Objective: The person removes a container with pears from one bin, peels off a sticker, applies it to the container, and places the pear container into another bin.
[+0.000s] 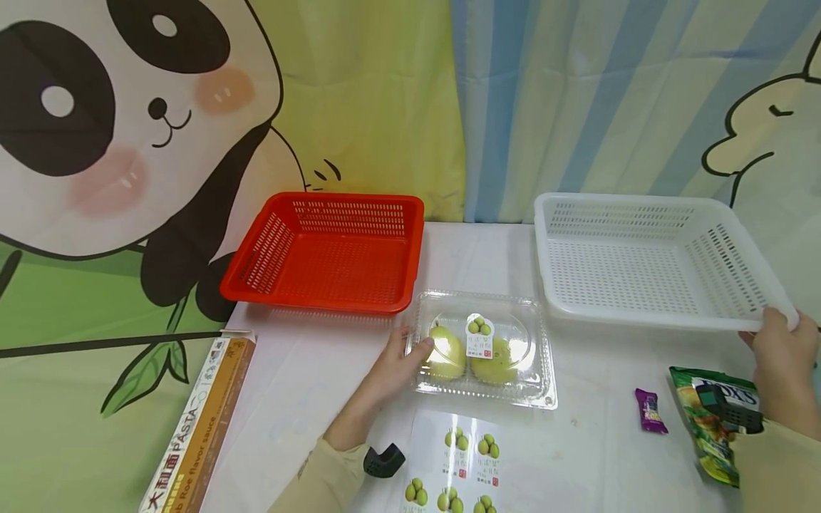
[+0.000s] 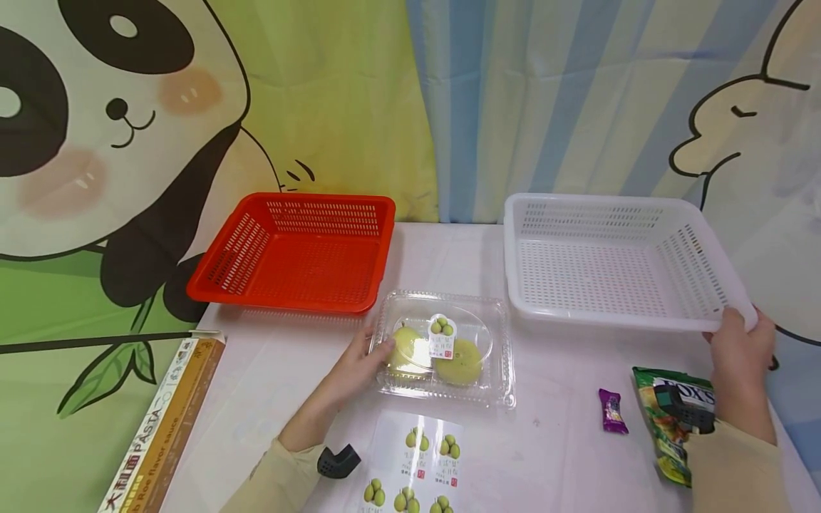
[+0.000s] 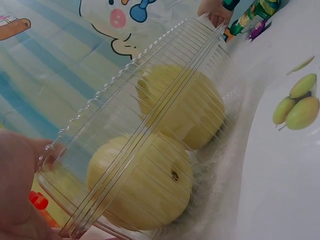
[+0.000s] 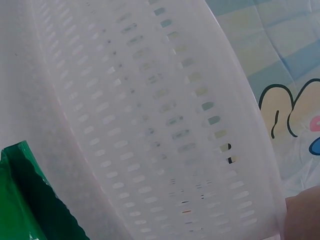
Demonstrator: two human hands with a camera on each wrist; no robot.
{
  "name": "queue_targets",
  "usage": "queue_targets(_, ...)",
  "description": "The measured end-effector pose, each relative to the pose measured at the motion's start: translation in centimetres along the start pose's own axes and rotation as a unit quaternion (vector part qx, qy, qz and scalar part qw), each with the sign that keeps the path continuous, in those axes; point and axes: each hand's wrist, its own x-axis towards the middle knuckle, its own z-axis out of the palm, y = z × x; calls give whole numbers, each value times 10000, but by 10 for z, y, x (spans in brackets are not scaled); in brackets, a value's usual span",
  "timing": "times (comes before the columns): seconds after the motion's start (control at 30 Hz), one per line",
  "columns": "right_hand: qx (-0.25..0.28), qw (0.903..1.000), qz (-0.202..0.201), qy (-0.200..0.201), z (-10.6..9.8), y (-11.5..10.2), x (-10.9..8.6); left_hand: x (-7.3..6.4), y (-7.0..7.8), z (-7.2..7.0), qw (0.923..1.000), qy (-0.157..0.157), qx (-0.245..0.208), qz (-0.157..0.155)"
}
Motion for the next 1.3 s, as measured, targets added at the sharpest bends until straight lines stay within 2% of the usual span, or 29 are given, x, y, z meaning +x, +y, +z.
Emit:
queue_targets(0.17,-160,9998,35,-62,-1,-1,-4,1,1,1,9992,-12,-395,45)
queue_targets(0.33,-243,9997,-41,-67,-1,-1,-5,1,3,2,9987,88,-504,73)
queue_targets(0.53,-165,9996,-180,-136,-2,1,-5,1,6,3,9977,54,-681,-15)
queue_targets(0.97,-67,9996,-229,-156,-1,1,-4,-2,6,0,9966,-171,-793,-169)
queue_targets(1.13,-42,9994,-276,-184,-2,1,-5,-5,10,-2,9947,-291,-939,-293)
queue_targets(1.3,-53,9995,-269,-187,-1,0,-6,-12,18,-4,9945,-431,-929,-217)
